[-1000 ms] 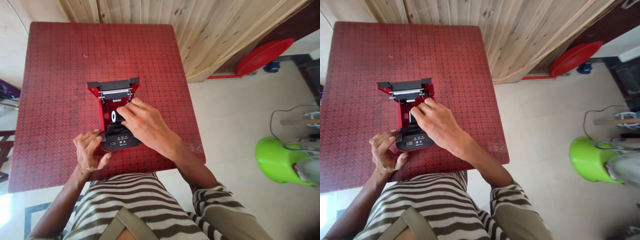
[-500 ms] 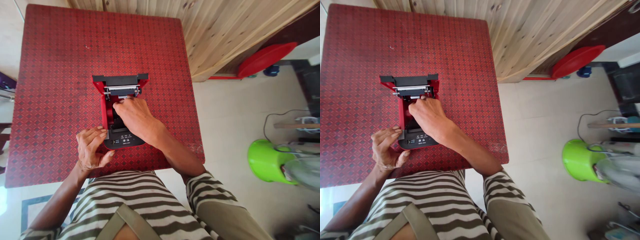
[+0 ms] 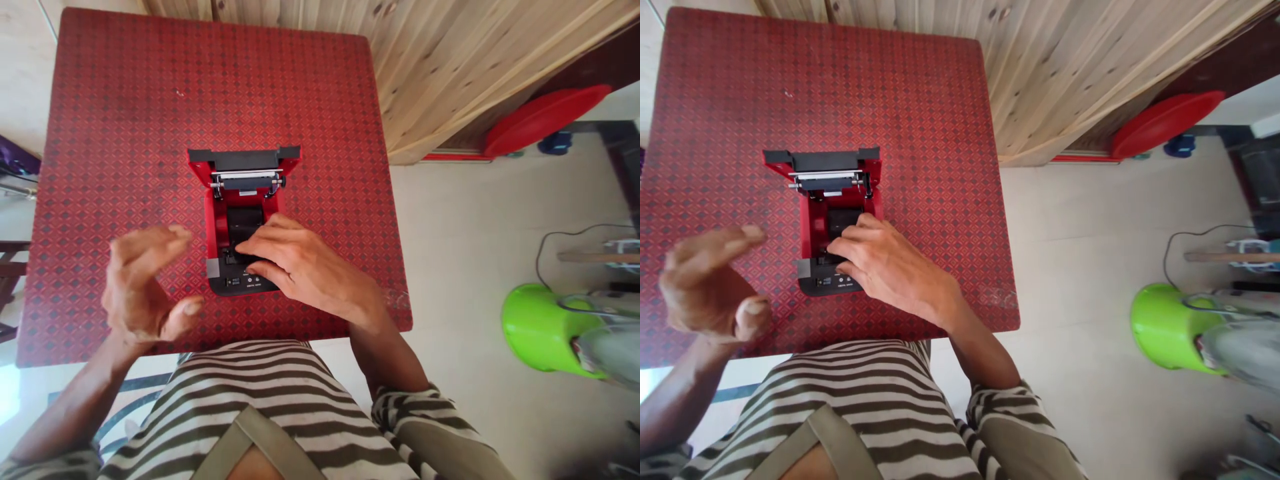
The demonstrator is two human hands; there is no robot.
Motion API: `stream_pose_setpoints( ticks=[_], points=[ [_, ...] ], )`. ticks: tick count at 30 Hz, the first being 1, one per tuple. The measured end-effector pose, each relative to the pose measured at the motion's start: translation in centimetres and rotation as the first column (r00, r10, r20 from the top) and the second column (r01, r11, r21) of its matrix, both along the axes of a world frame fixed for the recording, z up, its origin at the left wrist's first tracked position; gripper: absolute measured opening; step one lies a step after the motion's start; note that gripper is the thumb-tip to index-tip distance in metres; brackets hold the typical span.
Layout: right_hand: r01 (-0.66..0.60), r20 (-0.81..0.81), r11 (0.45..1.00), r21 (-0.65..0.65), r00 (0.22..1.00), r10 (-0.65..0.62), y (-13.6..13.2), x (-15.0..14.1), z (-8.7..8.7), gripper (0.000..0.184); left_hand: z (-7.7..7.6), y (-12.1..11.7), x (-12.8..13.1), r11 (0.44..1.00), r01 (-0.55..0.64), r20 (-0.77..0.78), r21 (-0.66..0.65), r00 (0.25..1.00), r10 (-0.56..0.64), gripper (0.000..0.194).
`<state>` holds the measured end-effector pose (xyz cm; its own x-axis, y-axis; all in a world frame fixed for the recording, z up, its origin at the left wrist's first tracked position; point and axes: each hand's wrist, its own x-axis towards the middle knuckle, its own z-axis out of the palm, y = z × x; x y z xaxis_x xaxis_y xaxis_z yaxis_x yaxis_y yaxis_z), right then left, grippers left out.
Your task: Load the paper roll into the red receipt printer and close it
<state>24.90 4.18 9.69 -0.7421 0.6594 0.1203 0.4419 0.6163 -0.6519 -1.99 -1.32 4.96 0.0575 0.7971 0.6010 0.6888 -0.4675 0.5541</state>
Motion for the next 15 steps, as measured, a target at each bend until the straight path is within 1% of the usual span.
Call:
stream_pose_setpoints(
  ticks=[1, 2, 3, 4, 5, 6, 8, 10, 11, 13, 15],
  points=[
    [0.007, -0.027, 1.000, 0.018, 1.000, -0.006, -0.2, 0.0, -0.4, 0.018, 1.2, 1.3, 0.2, 0.989, 0.065, -0.106, 0.131, 0.993, -0.051, 0.065],
    [0.014, -0.052, 0.999, 0.041, 0.999, -0.012, -0.3, -0.1, -0.8, 0.019, 2.4, 2.6, 0.4, 0.973, 0.095, -0.192, 0.210, 0.980, -0.054, 0.065],
    [0.028, -0.072, 0.997, 0.066, 0.997, -0.024, -0.4, -0.2, -1.1, 0.021, 3.4, 4.1, 0.8, 0.964, 0.106, -0.238, 0.245, 0.970, -0.046, 0.063],
    [0.049, -0.083, 0.995, 0.092, 0.996, -0.042, -0.6, -0.3, -1.2, 0.022, 4.3, 5.4, 1.3, 0.970, 0.096, -0.249, 0.223, 0.968, -0.038, 0.061],
    [0.073, -0.083, 0.991, 0.117, 0.995, -0.063, -0.8, -0.4, -1.3, 0.022, 5.0, 6.7, 1.7, 0.981, 0.093, -0.246, 0.168, 0.968, -0.050, 0.062],
    [0.095, -0.073, 0.986, 0.138, 0.994, -0.086, -1.1, -0.4, -1.3, 0.023, 5.5, 7.8, 2.2, 0.989, 0.120, -0.259, 0.091, 0.961, -0.093, 0.062],
    [0.137, -0.028, 0.975, 0.176, 0.991, -0.134, -1.8, -0.4, -1.1, 0.024, 5.8, 9.2, 2.8, 0.973, 0.223, -0.242, -0.051, 0.943, -0.229, 0.064],
    [0.160, 0.032, 0.962, 0.222, 0.985, -0.171, -2.8, -0.3, -0.8, 0.023, 5.7, 9.5, 3.0, 0.947, 0.287, -0.190, -0.145, 0.931, -0.312, 0.064],
    [0.167, 0.057, 0.952, 0.255, 0.981, -0.187, -3.3, -0.3, -0.7, 0.023, 5.5, 9.3, 3.0, 0.939, 0.299, -0.169, -0.169, 0.930, -0.326, 0.063],
    [0.180, 0.081, 0.920, 0.349, 0.972, -0.221, -4.1, -0.4, -0.7, 0.026, 5.2, 8.5, 3.0, 0.939, 0.302, -0.152, -0.165, 0.933, -0.327, 0.060],
    [0.196, 0.053, 0.856, 0.478, 0.966, -0.251, -4.5, -0.5, -0.9, 0.026, 5.0, 7.3, 2.9, 0.933, 0.328, -0.146, -0.146, 0.926, -0.349, 0.062]
  ],
)
